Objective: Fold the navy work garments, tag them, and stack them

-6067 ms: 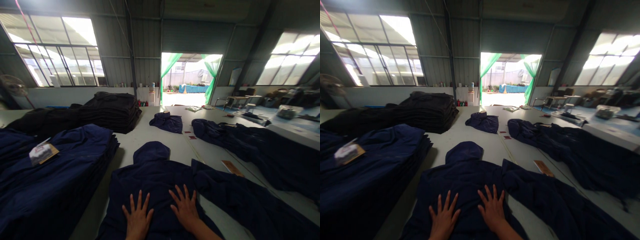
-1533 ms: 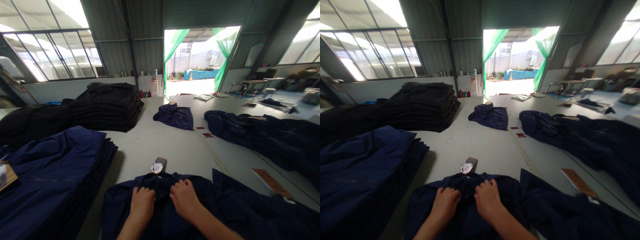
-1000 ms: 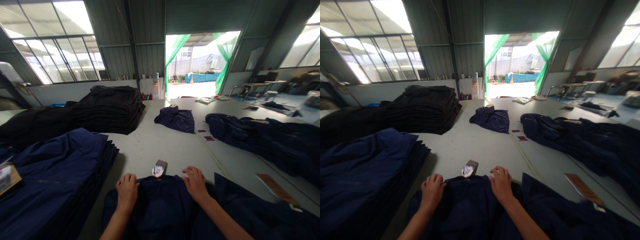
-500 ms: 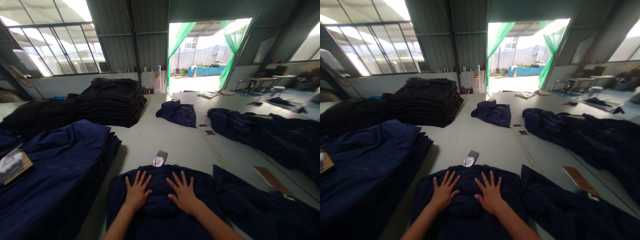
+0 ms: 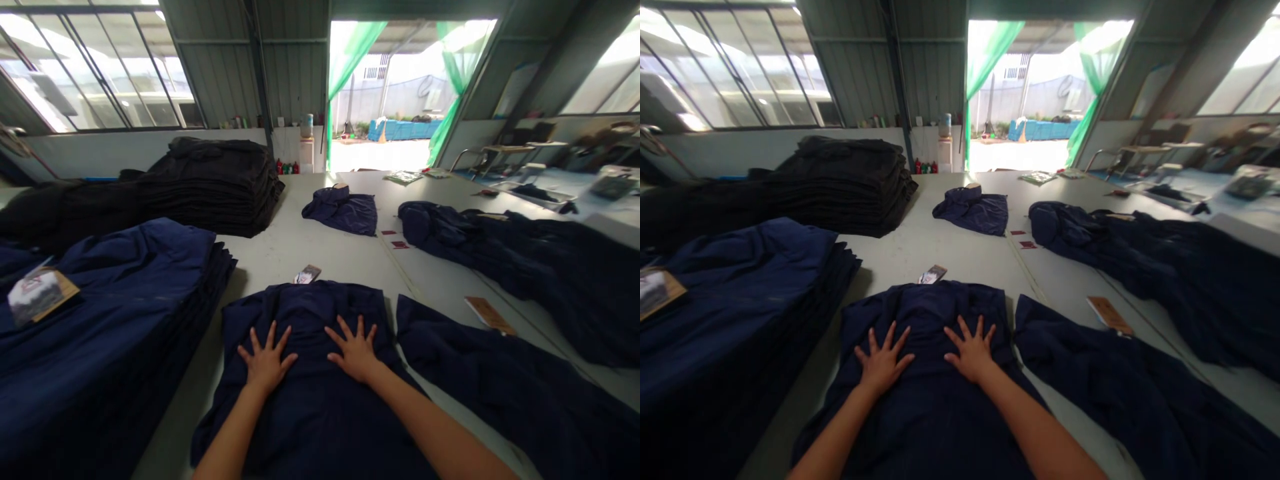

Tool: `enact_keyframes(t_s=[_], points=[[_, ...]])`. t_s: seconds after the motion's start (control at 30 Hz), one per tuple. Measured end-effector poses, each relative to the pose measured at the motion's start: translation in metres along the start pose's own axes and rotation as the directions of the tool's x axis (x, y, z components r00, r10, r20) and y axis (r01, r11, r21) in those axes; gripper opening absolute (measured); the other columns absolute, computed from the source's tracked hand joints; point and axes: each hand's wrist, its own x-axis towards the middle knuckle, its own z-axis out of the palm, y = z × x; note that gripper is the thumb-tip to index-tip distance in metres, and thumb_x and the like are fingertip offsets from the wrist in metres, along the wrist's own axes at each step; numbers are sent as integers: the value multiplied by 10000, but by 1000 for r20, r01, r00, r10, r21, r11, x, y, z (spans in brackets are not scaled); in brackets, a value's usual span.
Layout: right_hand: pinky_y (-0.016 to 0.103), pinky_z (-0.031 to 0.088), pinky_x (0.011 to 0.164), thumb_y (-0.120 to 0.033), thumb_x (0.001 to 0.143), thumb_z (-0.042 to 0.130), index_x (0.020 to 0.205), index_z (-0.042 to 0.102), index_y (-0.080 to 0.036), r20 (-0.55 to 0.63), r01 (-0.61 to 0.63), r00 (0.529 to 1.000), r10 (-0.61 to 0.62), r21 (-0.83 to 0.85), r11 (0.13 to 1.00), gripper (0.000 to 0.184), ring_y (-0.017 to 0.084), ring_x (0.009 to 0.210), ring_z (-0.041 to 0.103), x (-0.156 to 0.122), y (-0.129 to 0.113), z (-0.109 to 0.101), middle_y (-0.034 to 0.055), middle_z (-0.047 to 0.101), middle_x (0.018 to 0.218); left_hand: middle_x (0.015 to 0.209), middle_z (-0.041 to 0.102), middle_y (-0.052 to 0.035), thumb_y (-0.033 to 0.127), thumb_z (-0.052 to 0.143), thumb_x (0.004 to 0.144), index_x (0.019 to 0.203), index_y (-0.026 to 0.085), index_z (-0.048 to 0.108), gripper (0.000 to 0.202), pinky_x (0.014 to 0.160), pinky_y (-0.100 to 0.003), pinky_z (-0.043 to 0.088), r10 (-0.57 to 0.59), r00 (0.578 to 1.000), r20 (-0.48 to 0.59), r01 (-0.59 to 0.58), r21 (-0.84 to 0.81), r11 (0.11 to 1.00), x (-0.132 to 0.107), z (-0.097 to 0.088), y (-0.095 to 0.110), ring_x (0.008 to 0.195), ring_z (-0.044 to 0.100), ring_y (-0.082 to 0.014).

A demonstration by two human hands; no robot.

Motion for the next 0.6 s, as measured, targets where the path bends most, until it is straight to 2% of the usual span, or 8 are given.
enact_keyframes(t_s=[0.07,0.13,0.23,0.3,0.33,0.4,0.5,0.6], points=[[730,-58,887,-553,796,407,1335,206,-463,7,9,1000,-9,-15,1000,582,437,1296,-82,5,-1,-11,-33,57,1495,1501,30,10,536,395,783,1351,429,140,632,886,-737,88,-9,1000,-15,9,-21,1000,3,-8,8,1298,-56,-461],[692,-32,929,-486,801,438,1339,240,-431,-27,39,999,-39,-12,999,577,397,1313,-49,-8,-1,-15,-18,103,1490,1490,105,-14,474,428,780,1356,403,181,632,938,-677,125,29,998,-51,-30,-36,999,-9,-11,13,1321,35,-391],[548,109,1012,-409,771,504,1274,405,-340,-120,93,989,-88,38,995,516,316,1287,194,-52,2,-11,49,332,1398,1287,446,-36,372,434,779,1201,338,460,425,990,-499,221,180,983,-18,-181,-68,981,-42,-6,9,1199,353,-251],[451,235,981,-367,764,517,1096,556,-275,-132,97,987,-87,74,993,347,265,1162,387,-83,6,-10,74,510,1212,1118,544,-25,312,387,791,1049,304,551,305,949,-420,290,262,963,56,-256,-98,962,-62,-2,1,1065,457,-197],[423,282,948,-355,768,511,1004,591,-250,-106,90,991,-80,93,992,270,247,1087,453,-97,9,-11,74,564,1112,1116,543,-25,265,371,784,1035,300,553,312,924,-405,314,270,959,91,-260,-101,960,-69,-1,-3,1056,460,-193],[403,342,887,-370,777,493,923,607,-223,-5,60,998,-60,138,989,236,234,974,529,-117,14,-16,73,615,985,1250,466,-37,154,374,719,1121,295,510,447,906,-421,333,203,970,134,-197,-60,979,-78,-1,-11,1152,394,-222],[421,375,867,-471,722,551,1038,587,-192,170,26,984,-56,170,985,423,272,967,563,-136,17,-28,110,631,1021,1375,347,-70,38,394,588,1257,258,412,705,956,-538,261,98,981,170,-112,79,991,-82,-8,-16,1256,275,-273],[431,390,881,-440,553,721,1091,588,-142,364,2,930,-40,105,995,629,327,1009,557,-144,16,-38,158,620,1078,1309,435,-86,-1,400,538,1289,247,384,790,991,-593,171,91,971,221,-126,153,980,-84,-14,-17,1237,323,-272]])
